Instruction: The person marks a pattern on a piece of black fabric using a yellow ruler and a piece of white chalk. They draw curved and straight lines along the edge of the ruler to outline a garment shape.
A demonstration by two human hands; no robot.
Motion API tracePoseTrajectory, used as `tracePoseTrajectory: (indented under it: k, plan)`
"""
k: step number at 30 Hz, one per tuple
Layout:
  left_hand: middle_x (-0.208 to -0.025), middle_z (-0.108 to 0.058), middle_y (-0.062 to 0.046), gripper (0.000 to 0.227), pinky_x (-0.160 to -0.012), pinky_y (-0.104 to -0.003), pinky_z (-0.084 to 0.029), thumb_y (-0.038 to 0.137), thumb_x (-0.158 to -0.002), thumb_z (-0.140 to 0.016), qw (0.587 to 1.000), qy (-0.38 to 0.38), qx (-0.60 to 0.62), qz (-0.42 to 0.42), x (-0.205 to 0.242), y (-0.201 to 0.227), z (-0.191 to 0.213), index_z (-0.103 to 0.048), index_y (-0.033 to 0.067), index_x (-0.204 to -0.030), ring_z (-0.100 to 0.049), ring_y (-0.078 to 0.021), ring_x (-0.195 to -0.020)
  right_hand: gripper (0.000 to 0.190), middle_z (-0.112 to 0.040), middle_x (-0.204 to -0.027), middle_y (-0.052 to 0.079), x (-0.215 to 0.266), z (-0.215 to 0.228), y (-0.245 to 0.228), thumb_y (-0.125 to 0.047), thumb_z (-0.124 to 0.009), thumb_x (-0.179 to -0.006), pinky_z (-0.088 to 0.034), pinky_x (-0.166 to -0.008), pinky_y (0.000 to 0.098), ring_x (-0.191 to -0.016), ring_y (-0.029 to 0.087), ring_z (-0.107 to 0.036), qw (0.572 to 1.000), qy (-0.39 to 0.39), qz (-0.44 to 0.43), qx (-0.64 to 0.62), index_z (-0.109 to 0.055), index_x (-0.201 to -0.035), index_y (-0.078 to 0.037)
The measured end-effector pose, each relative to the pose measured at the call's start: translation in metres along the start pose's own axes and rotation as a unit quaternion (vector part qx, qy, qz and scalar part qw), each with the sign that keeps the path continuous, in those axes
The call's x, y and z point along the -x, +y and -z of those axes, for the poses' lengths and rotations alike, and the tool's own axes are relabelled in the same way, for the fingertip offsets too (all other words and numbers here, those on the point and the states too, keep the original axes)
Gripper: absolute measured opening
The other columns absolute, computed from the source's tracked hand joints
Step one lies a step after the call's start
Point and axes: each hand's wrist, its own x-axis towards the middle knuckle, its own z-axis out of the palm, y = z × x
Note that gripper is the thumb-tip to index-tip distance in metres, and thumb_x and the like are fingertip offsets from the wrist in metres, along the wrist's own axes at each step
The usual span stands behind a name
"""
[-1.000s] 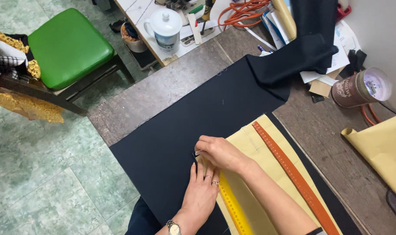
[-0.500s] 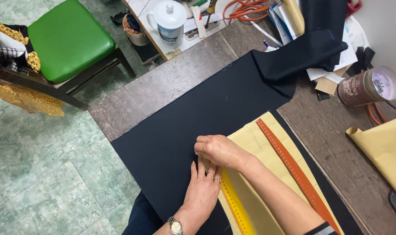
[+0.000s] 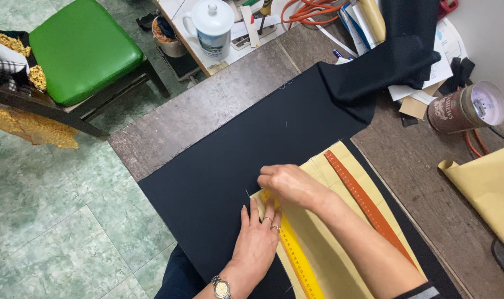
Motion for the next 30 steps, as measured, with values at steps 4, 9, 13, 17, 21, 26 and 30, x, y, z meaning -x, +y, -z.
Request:
tracePoseTrajectory:
  k: [4,9,13,17,21,26,30]
  plan:
    - [-0.156,-0.017,-0.023,0.069,-0.104,-0.061,-0.027,0.041,-0.088,-0.046,0.997,-0.067,-0.031,-0.023,-0.001,-0.003,0.018,-0.027,0.0126,-0.148,-0.029,-0.0534,-0.132,0.028,-0.045,-0.069,0.003,0.009,0.010,0.007,-0.008,-0.054,-0.093,-0.039,-0.047,0.0371,-0.052,0.022,-0.046,0.999,0.008,-0.033,-0.032,-0.046,-0.066,-0.008]
    - [-0.156,-0.018,-0.023,0.064,-0.105,-0.061,-0.025,0.033,-0.091,-0.047,0.988,-0.149,-0.015,-0.042,-0.011,-0.006,0.028,-0.028,0.0113,-0.148,-0.029,-0.0558,-0.132,0.022,-0.049,-0.072,0.002,0.007,0.001,0.008,-0.006,-0.058,-0.092,-0.042,-0.048,0.0346,-0.057,0.019,-0.051,0.999,0.002,-0.037,-0.027,-0.053,-0.072,-0.011]
    - [-0.153,-0.028,-0.022,0.056,-0.101,-0.060,-0.029,0.038,-0.091,-0.044,0.997,-0.073,0.004,-0.016,-0.016,-0.003,0.014,-0.043,0.0126,-0.141,-0.040,-0.0544,-0.122,0.017,-0.050,-0.072,0.004,0.006,-0.003,0.004,-0.010,-0.059,-0.086,-0.042,-0.052,0.0422,-0.060,0.029,-0.055,0.998,0.029,-0.021,-0.058,-0.049,-0.072,-0.010]
    - [-0.151,-0.028,-0.027,0.055,-0.103,-0.061,-0.030,0.034,-0.093,-0.049,0.980,-0.186,-0.025,-0.066,-0.023,-0.008,0.041,-0.042,0.0084,-0.141,-0.037,-0.0571,-0.126,0.027,-0.046,-0.067,0.002,0.004,-0.007,0.001,-0.006,-0.059,-0.091,-0.040,-0.044,0.0360,-0.051,0.021,-0.047,0.998,0.050,-0.001,-0.034,-0.049,-0.066,-0.009]
    - [-0.148,-0.031,-0.028,0.055,-0.103,-0.062,-0.030,0.028,-0.090,-0.055,0.979,-0.194,-0.009,-0.064,-0.025,-0.006,0.039,-0.045,0.0062,-0.139,-0.037,-0.0576,-0.126,0.024,-0.048,-0.069,0.002,0.003,-0.003,0.000,-0.006,-0.059,-0.091,-0.042,-0.045,0.0361,-0.054,0.021,-0.048,0.999,0.038,-0.007,-0.036,-0.051,-0.069,-0.010]
    - [-0.151,-0.027,-0.027,0.055,-0.103,-0.062,-0.029,0.029,-0.092,-0.048,0.978,-0.200,-0.014,-0.060,-0.026,-0.006,0.037,-0.042,0.0069,-0.142,-0.036,-0.0575,-0.125,0.023,-0.047,-0.069,0.003,0.003,-0.004,0.001,-0.007,-0.060,-0.089,-0.043,-0.046,0.0372,-0.053,0.022,-0.049,0.999,0.038,-0.003,-0.033,-0.049,-0.068,-0.009]
    - [-0.150,-0.029,-0.027,0.061,-0.103,-0.061,-0.031,0.032,-0.090,-0.055,0.977,-0.201,-0.028,-0.070,-0.025,-0.006,0.039,-0.040,0.0064,-0.143,-0.038,-0.0584,-0.126,0.023,-0.047,-0.067,0.002,0.003,-0.003,0.001,-0.004,-0.068,-0.082,-0.044,-0.046,0.0352,-0.052,0.021,-0.048,0.999,0.027,0.002,-0.022,-0.050,-0.068,-0.009]
